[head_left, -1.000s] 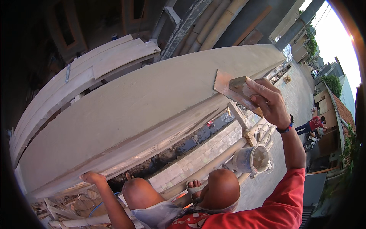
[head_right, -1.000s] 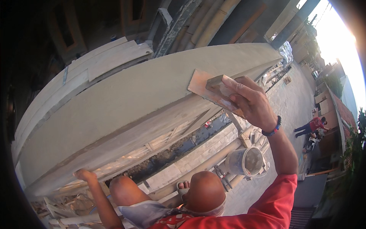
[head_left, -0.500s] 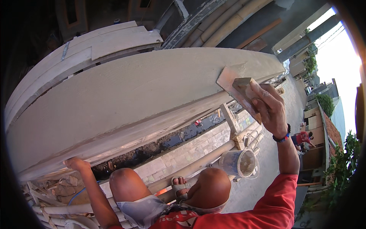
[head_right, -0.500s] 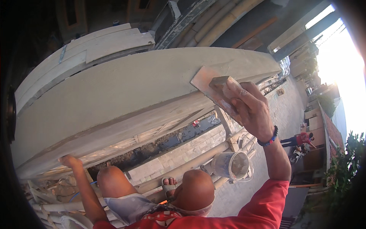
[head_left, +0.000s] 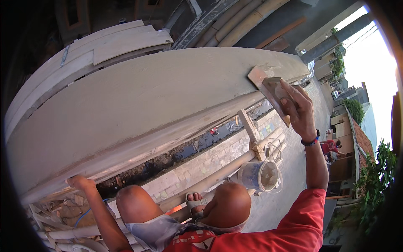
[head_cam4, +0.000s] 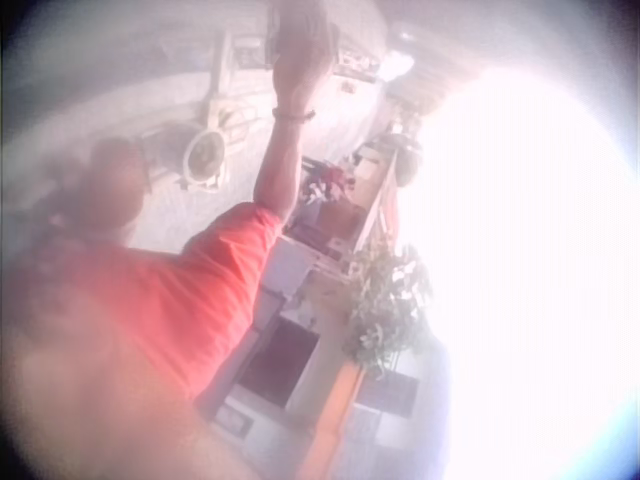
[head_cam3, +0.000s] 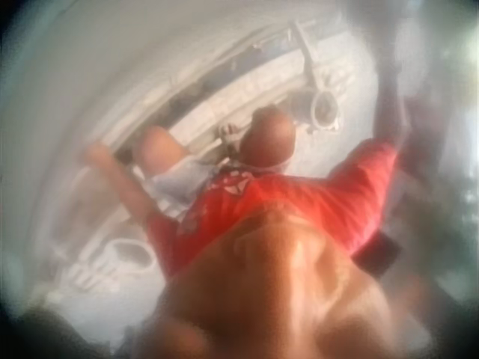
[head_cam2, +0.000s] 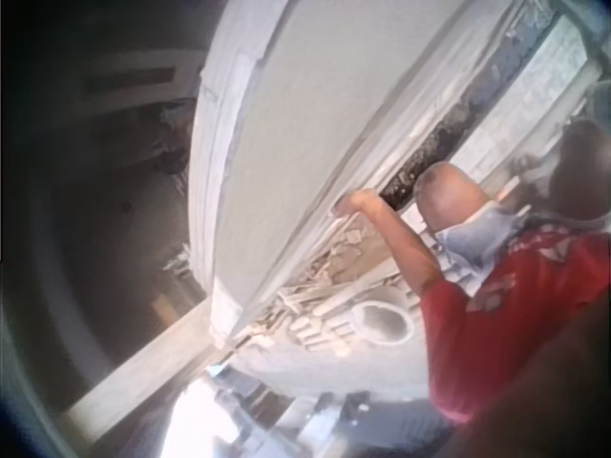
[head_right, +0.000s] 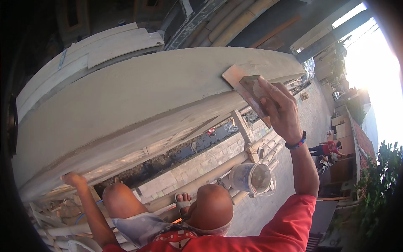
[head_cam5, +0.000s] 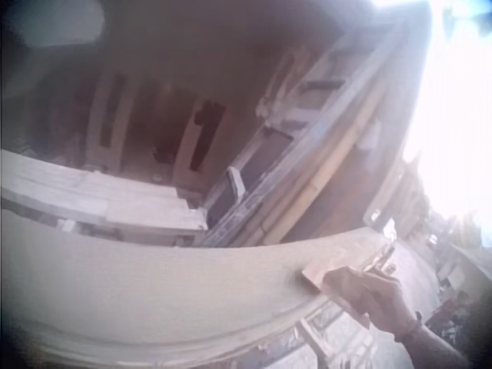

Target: The person applies plaster to a curved wall section using a trowel and a bucket of plaster. They repeatedly scoop plaster from the bucket and smooth it onto the surface, working along the length of the wall while standing on scaffolding.

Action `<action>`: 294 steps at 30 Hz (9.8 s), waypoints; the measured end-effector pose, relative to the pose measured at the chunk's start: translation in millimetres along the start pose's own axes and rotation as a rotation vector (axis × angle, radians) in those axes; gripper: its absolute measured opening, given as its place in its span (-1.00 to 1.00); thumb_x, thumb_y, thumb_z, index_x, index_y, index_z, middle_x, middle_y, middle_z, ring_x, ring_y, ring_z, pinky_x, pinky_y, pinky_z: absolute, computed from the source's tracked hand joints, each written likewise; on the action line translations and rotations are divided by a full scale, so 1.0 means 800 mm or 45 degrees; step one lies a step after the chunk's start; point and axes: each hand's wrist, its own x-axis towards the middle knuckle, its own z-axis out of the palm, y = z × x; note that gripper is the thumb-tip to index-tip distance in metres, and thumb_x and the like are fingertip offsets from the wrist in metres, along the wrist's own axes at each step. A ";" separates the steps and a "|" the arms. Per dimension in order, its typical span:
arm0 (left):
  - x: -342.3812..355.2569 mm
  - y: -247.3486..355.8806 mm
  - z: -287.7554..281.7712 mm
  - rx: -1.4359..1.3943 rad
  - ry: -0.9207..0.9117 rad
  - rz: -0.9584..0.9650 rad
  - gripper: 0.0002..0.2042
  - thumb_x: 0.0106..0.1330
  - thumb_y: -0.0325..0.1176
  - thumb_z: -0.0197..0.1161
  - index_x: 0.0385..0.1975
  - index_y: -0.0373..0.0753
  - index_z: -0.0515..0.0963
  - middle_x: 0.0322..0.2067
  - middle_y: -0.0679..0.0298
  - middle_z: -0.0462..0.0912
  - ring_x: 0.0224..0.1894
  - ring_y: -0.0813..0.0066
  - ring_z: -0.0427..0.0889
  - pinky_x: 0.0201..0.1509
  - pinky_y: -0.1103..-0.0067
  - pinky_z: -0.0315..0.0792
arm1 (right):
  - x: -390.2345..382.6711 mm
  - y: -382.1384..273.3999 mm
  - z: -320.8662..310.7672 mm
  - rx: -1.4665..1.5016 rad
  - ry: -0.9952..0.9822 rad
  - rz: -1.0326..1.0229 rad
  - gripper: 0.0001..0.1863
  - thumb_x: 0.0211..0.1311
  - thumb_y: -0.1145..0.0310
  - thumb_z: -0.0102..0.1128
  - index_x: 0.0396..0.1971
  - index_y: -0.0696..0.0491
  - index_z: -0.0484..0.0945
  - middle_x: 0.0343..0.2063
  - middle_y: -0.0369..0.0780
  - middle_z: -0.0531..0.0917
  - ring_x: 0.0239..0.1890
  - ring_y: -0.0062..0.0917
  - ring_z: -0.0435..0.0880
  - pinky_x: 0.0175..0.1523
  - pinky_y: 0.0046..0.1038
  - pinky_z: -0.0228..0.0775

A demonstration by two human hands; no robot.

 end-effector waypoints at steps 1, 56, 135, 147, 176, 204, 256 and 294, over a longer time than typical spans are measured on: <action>-0.021 0.026 0.009 -0.096 0.044 -0.043 -0.63 0.46 -0.21 -0.17 0.10 -0.31 0.34 0.13 0.13 0.43 0.05 0.28 0.49 0.17 0.34 0.42 | -0.002 0.008 0.001 -0.015 0.009 0.058 -0.52 0.17 0.58 0.09 0.14 0.09 0.49 -0.27 -0.15 0.59 -0.28 -0.46 0.58 -0.11 -0.47 0.42; 0.023 -0.010 0.012 -0.036 0.186 -0.368 -0.35 0.44 0.09 -0.29 0.22 -0.40 0.30 0.20 0.08 0.40 0.20 0.21 0.39 0.34 0.31 0.24 | -0.042 0.105 0.162 0.798 1.041 0.847 -0.43 0.19 0.52 0.16 0.26 0.08 0.36 -0.59 -0.43 0.32 -0.56 -0.76 0.27 -0.46 -0.64 0.22; -0.013 0.086 -0.155 1.042 -1.455 -0.348 -0.53 0.48 -0.14 -0.01 0.27 -0.28 0.29 0.03 0.09 0.56 -0.05 0.35 0.57 0.08 0.49 0.47 | -0.020 -0.157 0.193 0.812 1.117 0.256 -0.34 -0.05 0.59 0.21 0.18 -0.01 0.43 -0.46 -0.17 0.42 -0.49 -0.35 0.48 -0.36 -0.35 0.42; -0.034 0.091 -0.129 1.132 -1.507 -0.315 -0.49 0.47 -0.12 0.03 0.28 -0.34 0.25 0.05 0.04 0.53 -0.03 0.27 0.59 0.09 0.46 0.48 | -0.046 -0.172 0.195 0.865 0.945 0.373 -0.33 -0.05 0.64 0.19 0.19 0.06 0.41 -0.38 -0.13 0.49 -0.48 -0.37 0.50 -0.36 -0.37 0.40; -0.058 0.091 -0.085 1.305 -1.751 -0.262 -0.50 0.46 -0.15 0.03 0.27 -0.34 0.25 0.04 0.03 0.53 -0.01 0.27 0.57 0.09 0.44 0.47 | -0.287 -0.062 0.194 0.681 0.395 1.086 -0.41 0.07 0.55 0.15 0.20 0.12 0.34 -0.31 -0.04 0.63 -0.27 -0.38 0.67 -0.13 -0.40 0.44; 0.014 0.065 -0.176 0.265 -0.579 -0.493 -0.43 0.46 -0.08 -0.05 0.38 -0.14 0.00 0.27 -0.13 0.20 0.07 -0.14 0.47 0.12 0.18 0.44 | -0.619 0.315 0.190 -0.235 -0.198 1.212 -0.69 0.06 0.42 0.02 -0.24 0.24 0.61 -0.36 0.08 0.66 -0.28 -0.02 0.65 -0.14 -0.20 0.48; 0.043 0.126 -0.160 -0.115 -0.894 -0.496 -0.16 0.30 -0.07 0.16 0.42 -0.25 -0.20 0.42 0.01 -0.15 0.32 -0.09 0.13 0.39 0.24 0.12 | -0.088 -0.277 0.291 0.585 0.577 0.114 -0.31 0.00 0.61 0.23 0.24 0.16 0.33 -0.40 -0.15 0.48 -0.57 -0.52 0.42 -0.45 -0.48 0.34; 0.058 0.122 -0.176 -0.169 -0.976 -0.506 -0.17 0.28 -0.06 0.16 0.41 -0.29 -0.13 0.41 -0.01 -0.10 0.31 -0.10 0.20 0.38 0.24 0.15 | -0.006 -0.321 0.221 0.895 0.891 0.281 -0.30 -0.05 0.64 0.24 0.22 0.11 0.37 -0.36 -0.09 0.52 -0.55 -0.47 0.52 -0.51 -0.48 0.39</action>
